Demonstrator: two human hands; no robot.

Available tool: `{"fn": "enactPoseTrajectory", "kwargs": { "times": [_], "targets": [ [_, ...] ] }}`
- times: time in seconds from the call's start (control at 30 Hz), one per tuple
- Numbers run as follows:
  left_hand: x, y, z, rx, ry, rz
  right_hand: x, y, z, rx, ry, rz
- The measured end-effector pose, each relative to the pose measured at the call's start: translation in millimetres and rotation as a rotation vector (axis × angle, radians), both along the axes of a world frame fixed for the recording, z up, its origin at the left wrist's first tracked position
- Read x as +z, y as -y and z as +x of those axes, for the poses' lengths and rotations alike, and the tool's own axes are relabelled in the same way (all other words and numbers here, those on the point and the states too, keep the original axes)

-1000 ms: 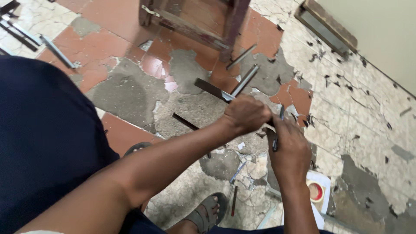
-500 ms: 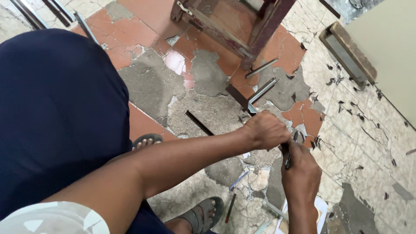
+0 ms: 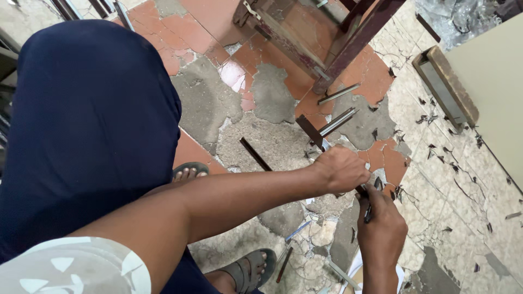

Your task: The person uses a file to smooth the edges of metal rods clamped to a wooden board, then sits on the floor to mark multiple rods with a black marker. The rods are handled one at a time and placed on the floor as they are marked.

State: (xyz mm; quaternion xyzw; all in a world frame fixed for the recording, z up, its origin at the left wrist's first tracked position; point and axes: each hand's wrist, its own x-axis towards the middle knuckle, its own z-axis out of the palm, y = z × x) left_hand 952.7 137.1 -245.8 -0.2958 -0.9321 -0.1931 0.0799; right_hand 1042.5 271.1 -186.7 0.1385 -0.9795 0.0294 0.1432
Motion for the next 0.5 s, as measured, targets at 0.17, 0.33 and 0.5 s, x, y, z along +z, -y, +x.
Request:
{"fn": "enactPoseTrajectory", "kwargs": {
  "times": [0.17,0.33,0.5],
  "targets": [
    [-3.4,0.4,3.8,-0.033,0.031,-0.072,25.4,15.7,10.1,-0.039,0.023,-0.239],
    [-36.9,-25.6,-1.5,-0.047,0.229,-0.058,38.8,38.3,25.6,-0.017,0.070,-1.033],
    [-82.1,-64.3,0.2,-0.136,-0.197,-0.334,18.2,57.6,20.9,0.056,0.140,-0.919]
  ]
}}
